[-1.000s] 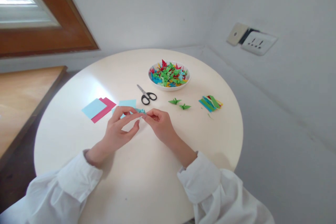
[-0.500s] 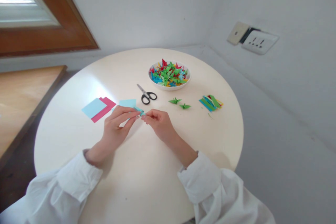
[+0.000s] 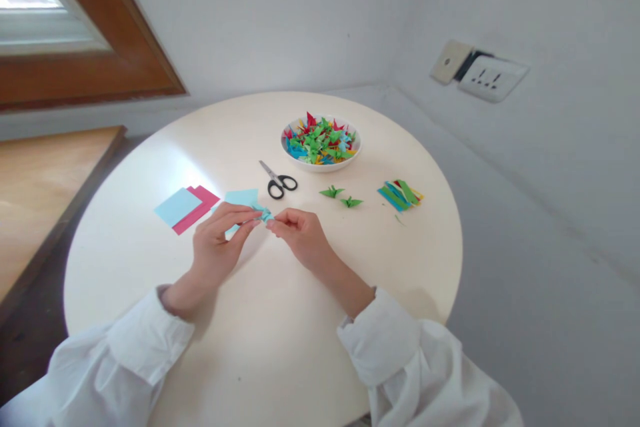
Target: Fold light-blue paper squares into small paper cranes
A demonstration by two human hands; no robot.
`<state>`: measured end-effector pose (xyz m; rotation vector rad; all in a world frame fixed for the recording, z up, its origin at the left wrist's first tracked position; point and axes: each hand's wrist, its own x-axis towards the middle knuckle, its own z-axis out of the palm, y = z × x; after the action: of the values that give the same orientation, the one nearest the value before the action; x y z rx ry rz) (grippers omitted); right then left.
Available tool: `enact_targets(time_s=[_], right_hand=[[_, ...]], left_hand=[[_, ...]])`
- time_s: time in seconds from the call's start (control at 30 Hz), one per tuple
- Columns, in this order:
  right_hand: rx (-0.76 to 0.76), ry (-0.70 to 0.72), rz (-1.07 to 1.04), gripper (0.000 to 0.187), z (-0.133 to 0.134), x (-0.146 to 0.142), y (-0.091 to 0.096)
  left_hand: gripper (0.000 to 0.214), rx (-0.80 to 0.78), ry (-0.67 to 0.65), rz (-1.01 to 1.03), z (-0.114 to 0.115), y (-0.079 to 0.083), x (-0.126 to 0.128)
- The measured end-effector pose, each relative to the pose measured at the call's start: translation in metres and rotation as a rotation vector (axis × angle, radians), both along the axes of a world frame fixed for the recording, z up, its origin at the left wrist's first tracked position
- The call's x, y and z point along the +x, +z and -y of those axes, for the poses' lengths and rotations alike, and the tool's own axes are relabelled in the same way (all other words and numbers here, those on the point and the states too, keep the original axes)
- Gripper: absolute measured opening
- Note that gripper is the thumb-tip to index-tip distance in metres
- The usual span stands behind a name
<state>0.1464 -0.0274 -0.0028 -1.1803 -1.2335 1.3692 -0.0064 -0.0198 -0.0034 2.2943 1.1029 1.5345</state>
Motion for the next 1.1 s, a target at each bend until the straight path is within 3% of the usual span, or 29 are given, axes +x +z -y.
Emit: enact_targets(time_s=[1.1], right_hand=[[0.005,-0.004,-0.010,0.022,0.0004,-0.0005,0.0012]], left_hand=[[0.008,-0.210,0.032,0.131,0.0045,-0.0003,0.0023]])
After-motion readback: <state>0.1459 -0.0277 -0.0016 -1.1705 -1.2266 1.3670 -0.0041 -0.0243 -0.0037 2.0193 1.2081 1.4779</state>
